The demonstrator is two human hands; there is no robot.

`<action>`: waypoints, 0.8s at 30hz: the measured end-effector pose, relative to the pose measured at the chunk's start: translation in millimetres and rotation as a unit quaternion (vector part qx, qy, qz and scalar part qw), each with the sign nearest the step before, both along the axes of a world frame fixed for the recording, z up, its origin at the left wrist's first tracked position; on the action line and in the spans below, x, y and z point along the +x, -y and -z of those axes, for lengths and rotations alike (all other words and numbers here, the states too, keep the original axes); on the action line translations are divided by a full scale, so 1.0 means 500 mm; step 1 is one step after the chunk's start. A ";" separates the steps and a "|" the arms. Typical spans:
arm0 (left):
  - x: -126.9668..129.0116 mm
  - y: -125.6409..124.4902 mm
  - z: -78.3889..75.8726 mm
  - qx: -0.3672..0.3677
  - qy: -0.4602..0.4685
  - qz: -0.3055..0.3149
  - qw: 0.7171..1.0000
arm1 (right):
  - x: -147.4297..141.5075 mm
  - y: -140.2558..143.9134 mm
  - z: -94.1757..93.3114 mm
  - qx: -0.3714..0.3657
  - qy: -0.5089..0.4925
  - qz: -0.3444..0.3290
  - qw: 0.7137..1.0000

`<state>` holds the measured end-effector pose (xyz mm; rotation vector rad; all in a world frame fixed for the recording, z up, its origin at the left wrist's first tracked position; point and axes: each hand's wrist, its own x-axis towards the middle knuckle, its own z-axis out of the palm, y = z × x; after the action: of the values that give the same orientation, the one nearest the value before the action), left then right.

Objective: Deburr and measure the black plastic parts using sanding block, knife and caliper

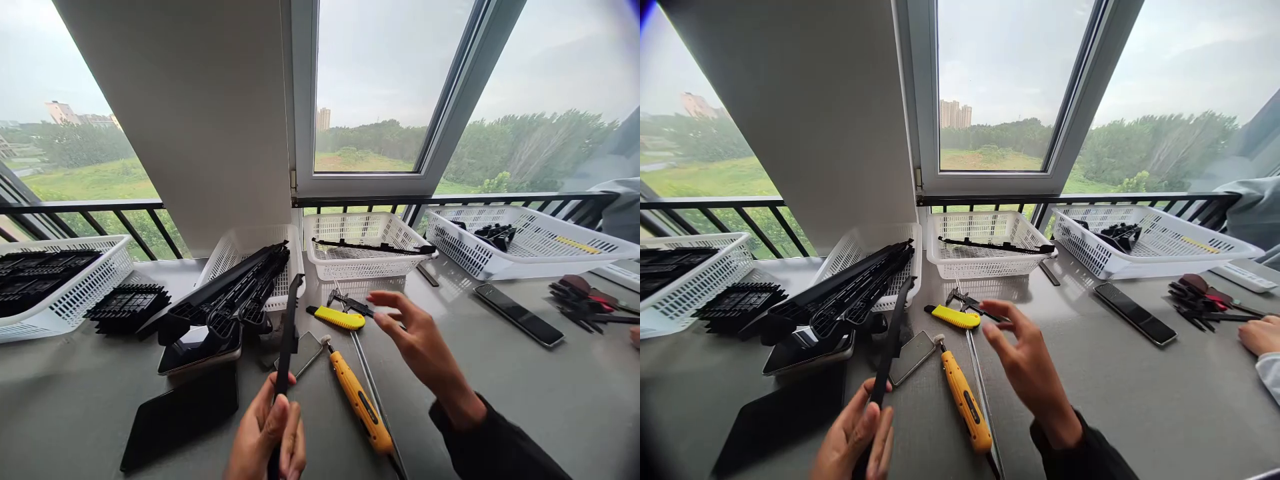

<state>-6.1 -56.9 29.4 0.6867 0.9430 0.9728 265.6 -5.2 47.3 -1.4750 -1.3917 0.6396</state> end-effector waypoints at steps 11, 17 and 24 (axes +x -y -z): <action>0.012 -0.142 0.005 0.012 0.156 0.154 0.976 | 0.053 -0.185 0.131 -0.063 0.267 0.012 0.962; -0.012 -0.131 0.064 0.036 0.140 0.166 0.975 | -0.003 -0.140 0.092 0.035 0.271 0.003 0.962; -0.003 -0.128 0.058 0.033 0.159 0.125 0.979 | -0.157 -0.073 0.095 0.153 0.277 -0.273 0.908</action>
<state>-7.8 7.2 0.5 0.6631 0.5306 0.8602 187.2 31.5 0.0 -1.0405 -2.2781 0.3082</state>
